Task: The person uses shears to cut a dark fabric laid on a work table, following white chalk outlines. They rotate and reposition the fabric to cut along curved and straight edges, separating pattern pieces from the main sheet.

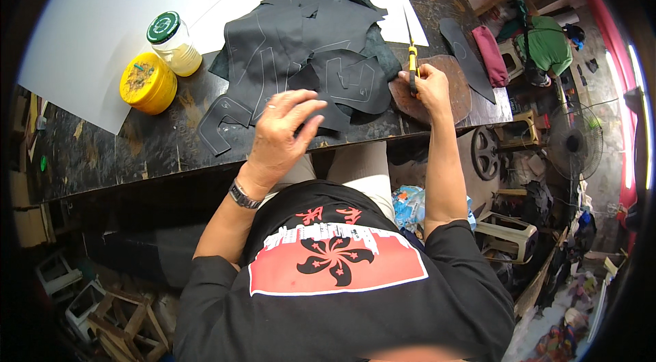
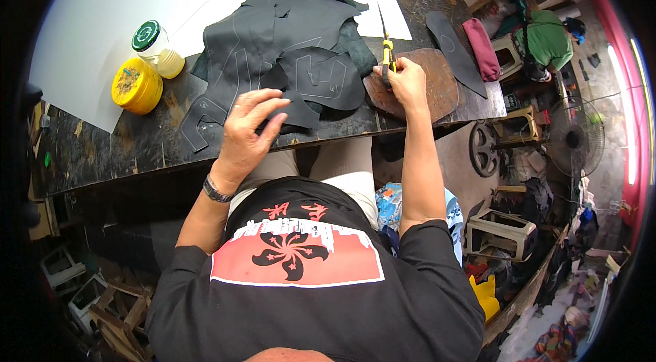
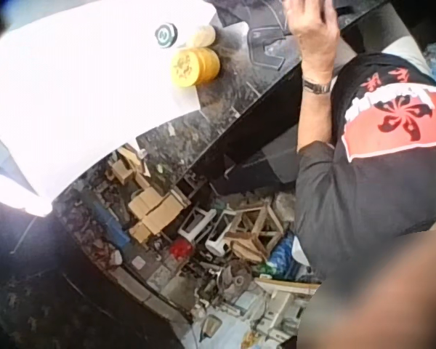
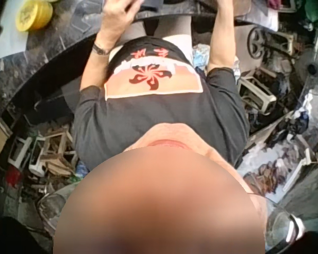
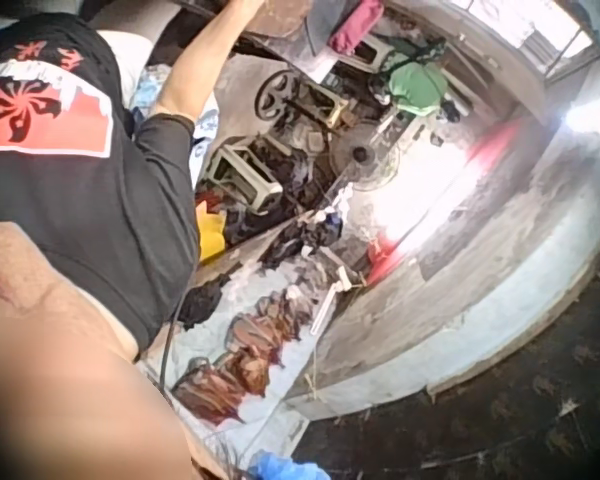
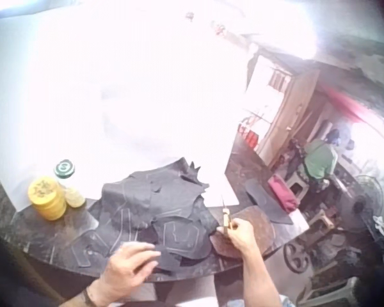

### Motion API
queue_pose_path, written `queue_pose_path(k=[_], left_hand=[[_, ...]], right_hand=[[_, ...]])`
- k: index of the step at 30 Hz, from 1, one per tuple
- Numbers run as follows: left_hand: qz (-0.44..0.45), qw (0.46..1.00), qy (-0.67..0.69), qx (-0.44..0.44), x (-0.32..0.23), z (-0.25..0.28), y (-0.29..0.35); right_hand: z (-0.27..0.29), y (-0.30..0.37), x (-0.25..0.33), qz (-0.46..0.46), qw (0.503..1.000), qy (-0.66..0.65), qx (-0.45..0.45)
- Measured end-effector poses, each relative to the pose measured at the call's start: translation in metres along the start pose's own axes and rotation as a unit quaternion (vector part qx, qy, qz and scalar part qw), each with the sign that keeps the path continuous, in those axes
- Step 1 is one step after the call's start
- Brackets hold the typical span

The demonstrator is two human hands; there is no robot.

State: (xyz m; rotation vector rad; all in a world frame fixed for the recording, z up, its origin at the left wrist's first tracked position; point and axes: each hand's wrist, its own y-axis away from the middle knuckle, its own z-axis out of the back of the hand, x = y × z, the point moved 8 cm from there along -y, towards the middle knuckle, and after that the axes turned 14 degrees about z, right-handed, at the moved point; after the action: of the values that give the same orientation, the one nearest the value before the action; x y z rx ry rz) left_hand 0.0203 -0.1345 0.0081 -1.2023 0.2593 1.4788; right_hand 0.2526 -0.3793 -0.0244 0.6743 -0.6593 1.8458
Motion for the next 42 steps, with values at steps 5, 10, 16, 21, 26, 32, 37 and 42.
queue_pose_path(k=[5,10,16,21,26,32,37,42], left_hand=[[0.122,0.958,0.139,0.219,0.000,-0.059,0.010],[0.247,0.887,0.294,0.257,0.012,-0.098,0.021],[0.344,0.767,0.470,0.270,0.015,-0.116,0.024],[0.247,0.866,0.394,0.186,-0.004,-0.096,0.004],[0.020,0.994,0.069,0.084,-0.025,-0.064,-0.009],[0.183,0.942,0.189,0.209,0.019,-0.067,-0.009],[0.175,0.916,0.260,0.249,0.005,-0.062,-0.019],[0.047,0.977,0.189,0.082,-0.022,-0.012,-0.043]], right_hand=[[-0.019,0.013,0.013,0.092,0.974,-0.205,-0.019],[-0.027,0.024,0.029,0.140,0.989,-0.033,-0.025],[-0.046,0.042,0.032,0.075,0.972,-0.223,0.014],[-0.064,0.078,0.037,0.000,0.861,-0.508,-0.021],[-0.079,0.112,0.040,-0.046,0.846,-0.530,0.019],[-0.084,0.134,0.038,-0.085,0.856,-0.503,0.091],[-0.089,0.146,0.046,-0.095,0.829,-0.538,0.121],[-0.082,0.150,0.047,-0.056,0.846,-0.512,0.139]])
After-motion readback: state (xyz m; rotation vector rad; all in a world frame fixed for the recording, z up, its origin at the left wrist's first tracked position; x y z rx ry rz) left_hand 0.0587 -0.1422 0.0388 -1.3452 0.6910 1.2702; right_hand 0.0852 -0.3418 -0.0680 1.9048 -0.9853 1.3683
